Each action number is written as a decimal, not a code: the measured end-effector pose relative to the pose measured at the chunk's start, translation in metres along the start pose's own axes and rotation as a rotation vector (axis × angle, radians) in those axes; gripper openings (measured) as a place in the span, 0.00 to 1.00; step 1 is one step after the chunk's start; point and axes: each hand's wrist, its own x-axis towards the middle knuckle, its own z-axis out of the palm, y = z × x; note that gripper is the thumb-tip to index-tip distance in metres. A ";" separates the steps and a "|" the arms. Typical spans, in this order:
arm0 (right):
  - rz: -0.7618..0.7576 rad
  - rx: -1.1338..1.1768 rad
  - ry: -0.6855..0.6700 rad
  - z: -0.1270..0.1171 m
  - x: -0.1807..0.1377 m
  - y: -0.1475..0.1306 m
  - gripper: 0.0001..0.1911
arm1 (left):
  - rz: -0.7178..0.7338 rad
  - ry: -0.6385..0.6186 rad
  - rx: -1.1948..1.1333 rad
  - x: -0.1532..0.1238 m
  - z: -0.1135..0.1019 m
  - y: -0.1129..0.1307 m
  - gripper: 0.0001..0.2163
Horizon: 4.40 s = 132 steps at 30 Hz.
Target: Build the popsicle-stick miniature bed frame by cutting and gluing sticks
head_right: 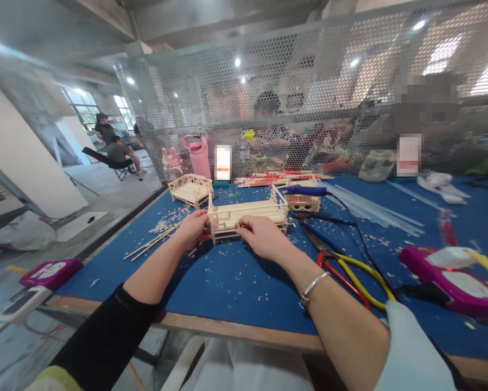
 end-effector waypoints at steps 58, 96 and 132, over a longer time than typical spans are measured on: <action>0.102 0.009 0.274 0.021 0.008 -0.004 0.17 | 0.634 0.234 0.253 -0.004 -0.004 0.003 0.10; 0.083 0.010 0.414 0.016 0.007 0.004 0.13 | 0.697 0.307 0.265 -0.003 -0.007 0.005 0.07; 0.098 0.009 0.231 -0.067 -0.085 0.014 0.22 | 0.337 -0.356 -0.044 -0.119 0.034 -0.039 0.12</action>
